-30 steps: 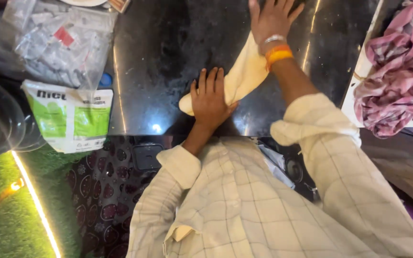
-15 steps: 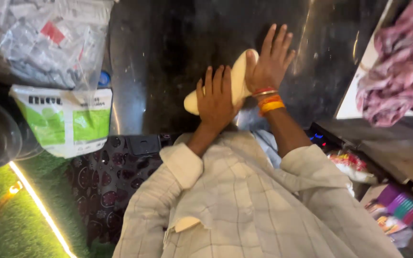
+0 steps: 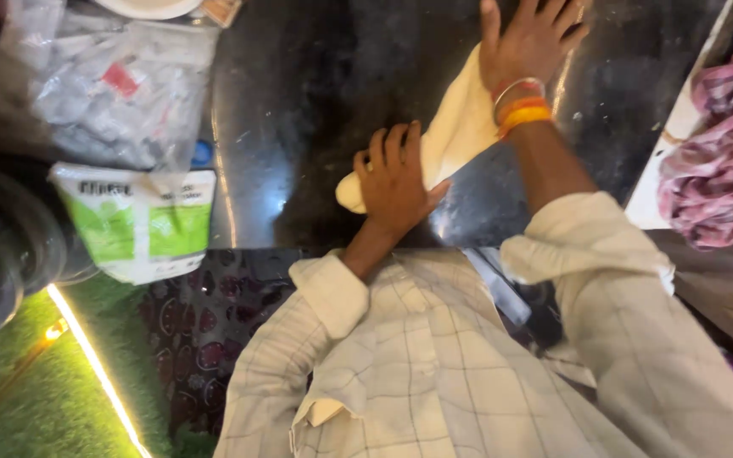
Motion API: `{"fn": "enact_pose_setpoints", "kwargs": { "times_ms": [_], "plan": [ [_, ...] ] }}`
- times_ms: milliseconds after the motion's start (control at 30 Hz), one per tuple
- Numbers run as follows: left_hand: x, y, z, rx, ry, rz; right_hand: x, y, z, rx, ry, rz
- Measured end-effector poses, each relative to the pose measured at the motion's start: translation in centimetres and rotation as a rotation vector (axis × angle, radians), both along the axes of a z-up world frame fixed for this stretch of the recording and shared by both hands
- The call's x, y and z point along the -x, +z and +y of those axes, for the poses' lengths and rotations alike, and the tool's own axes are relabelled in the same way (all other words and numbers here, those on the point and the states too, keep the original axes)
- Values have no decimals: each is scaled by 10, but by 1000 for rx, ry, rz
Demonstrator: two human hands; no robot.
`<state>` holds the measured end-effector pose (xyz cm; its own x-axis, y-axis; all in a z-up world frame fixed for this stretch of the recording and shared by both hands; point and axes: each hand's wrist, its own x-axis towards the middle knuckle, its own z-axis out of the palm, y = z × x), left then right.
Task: The person kneads a large piece of dough on a dark countertop, pressing, folding, and rolling it with both hands. They repeatedly stretch and turn the dough, then shape it into a rounded form and clap their hands together at the end.
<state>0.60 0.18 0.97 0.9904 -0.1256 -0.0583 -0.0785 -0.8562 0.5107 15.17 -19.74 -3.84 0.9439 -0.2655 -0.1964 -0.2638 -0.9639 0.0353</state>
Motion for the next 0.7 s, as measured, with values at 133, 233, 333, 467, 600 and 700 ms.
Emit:
{"fn": "enact_pose_setpoints", "kwargs": {
  "times_ms": [133, 233, 333, 467, 600, 700],
  "plan": [
    [6, 7, 12, 65, -82, 52, 19, 3, 6, -63, -14, 59],
    [0, -18, 14, 278, -80, 87, 59, -2, 14, -118, 76, -14],
    [-33, -28, -7, 420, -3, 41, 114, 3, 31, -168, 162, -78],
    [-60, -50, -62, 303, -3, 6, 193, 4, 39, -353, 177, -156],
    [-40, -49, -90, -1, -131, 113, 225, 49, 17, -973, 37, -373],
    [-21, -27, -105, -241, -195, 196, 232, 57, 0, -861, -94, -455]
  ]
}}
